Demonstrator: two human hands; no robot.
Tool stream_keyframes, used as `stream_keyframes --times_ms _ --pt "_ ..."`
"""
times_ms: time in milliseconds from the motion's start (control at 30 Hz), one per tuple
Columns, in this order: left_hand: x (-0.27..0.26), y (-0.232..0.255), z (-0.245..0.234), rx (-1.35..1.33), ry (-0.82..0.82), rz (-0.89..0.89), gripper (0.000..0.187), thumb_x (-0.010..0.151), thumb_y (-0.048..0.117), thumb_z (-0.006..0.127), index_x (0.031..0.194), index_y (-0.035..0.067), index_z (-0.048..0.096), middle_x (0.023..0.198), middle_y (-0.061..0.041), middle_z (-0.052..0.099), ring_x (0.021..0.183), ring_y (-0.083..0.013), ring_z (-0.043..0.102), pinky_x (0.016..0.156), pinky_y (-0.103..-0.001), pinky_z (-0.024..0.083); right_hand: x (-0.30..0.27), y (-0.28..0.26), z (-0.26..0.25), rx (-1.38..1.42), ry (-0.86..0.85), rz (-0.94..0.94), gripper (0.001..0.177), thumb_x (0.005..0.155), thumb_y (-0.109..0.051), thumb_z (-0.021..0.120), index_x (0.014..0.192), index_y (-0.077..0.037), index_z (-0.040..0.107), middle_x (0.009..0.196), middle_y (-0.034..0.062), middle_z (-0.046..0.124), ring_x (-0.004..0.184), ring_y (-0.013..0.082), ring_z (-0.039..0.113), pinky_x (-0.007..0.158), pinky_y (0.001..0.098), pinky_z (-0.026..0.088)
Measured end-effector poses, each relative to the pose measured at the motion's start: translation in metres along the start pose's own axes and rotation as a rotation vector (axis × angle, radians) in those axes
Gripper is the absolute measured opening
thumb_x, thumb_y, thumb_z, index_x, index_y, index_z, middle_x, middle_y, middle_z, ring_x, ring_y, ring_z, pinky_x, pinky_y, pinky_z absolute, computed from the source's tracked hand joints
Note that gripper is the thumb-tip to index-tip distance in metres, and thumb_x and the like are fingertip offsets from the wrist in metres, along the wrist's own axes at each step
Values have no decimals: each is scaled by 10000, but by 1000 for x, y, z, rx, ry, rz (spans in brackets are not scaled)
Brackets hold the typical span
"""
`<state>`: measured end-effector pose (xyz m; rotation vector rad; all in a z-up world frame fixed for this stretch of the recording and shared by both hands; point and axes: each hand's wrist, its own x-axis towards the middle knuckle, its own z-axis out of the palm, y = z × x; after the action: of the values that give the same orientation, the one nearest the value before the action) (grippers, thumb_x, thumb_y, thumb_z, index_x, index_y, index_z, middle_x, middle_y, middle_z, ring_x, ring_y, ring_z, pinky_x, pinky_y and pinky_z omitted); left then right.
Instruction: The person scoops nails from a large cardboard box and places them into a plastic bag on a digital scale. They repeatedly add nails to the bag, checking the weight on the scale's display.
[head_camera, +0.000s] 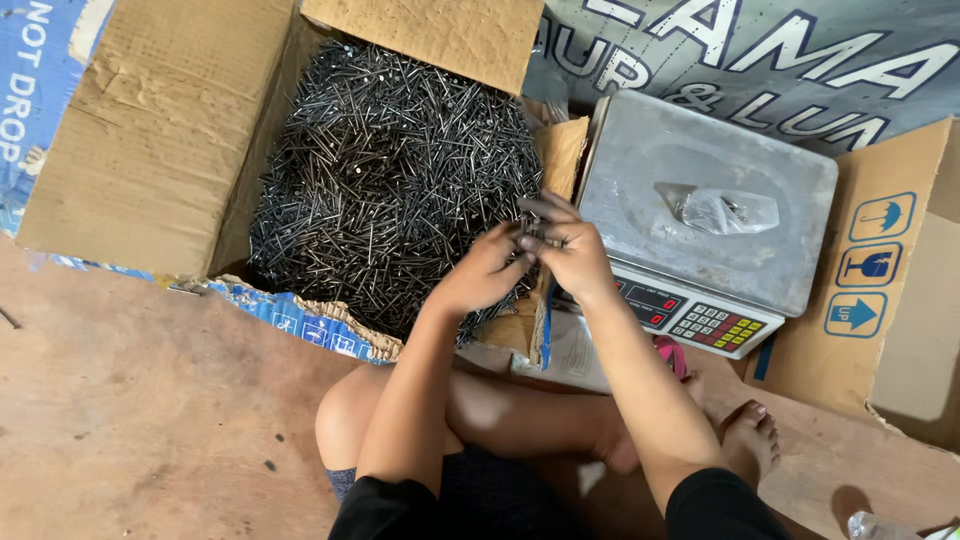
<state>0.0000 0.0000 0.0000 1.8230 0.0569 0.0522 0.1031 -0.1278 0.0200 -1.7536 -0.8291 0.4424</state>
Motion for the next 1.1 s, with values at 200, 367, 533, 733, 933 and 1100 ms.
stream_keyframes --times_ms 200,367,533,733,933,1100 --pt "-16 57 -26 575 127 -206 684 897 419 607 1416 2 448 1501 -246 351 1448 -460 168 1060 -756 -15 3 -19 -12 -116 -19 -143 67 780 -83 777 795 -44 724 1217 104 669 1352 423 387 1137 602 208" --pt "-19 58 -13 875 109 -207 859 811 519 651 1496 91 360 1591 -233 170 1446 -506 7 989 -811 -75 -5 -28 -39 -259 -25 -278 138 732 -123 808 848 -77 748 1259 92 654 1340 445 401 1032 728 216" --pt "-10 66 9 1019 165 -72 856 765 533 688 1482 162 404 1594 -243 128 1417 -559 -23 926 -865 -28 -21 -24 -123 -481 25 -365 123 751 -157 798 856 -127 741 1305 117 622 1360 463 374 989 832 116" --pt "44 89 74 1081 193 180 634 736 421 740 1332 264 591 1569 -188 241 1422 -527 89 934 -870 63 -28 1 -233 -778 139 -255 164 757 -155 809 905 -136 741 1389 73 596 1389 453 366 948 872 130" --pt "124 88 123 1059 225 473 445 827 231 684 1264 288 622 1555 -171 232 1445 -476 76 902 -907 120 -19 54 -254 -896 124 -52 150 755 -315 795 891 -285 740 1387 -81 578 1438 335 316 988 834 171" --pt "159 83 129 1243 208 634 200 836 235 673 1029 265 712 1488 -168 379 1445 -432 142 935 -876 164 -8 64 -243 -986 56 133 162 745 -363 769 891 -294 755 1401 -111 551 1447 307 281 1044 771 226"
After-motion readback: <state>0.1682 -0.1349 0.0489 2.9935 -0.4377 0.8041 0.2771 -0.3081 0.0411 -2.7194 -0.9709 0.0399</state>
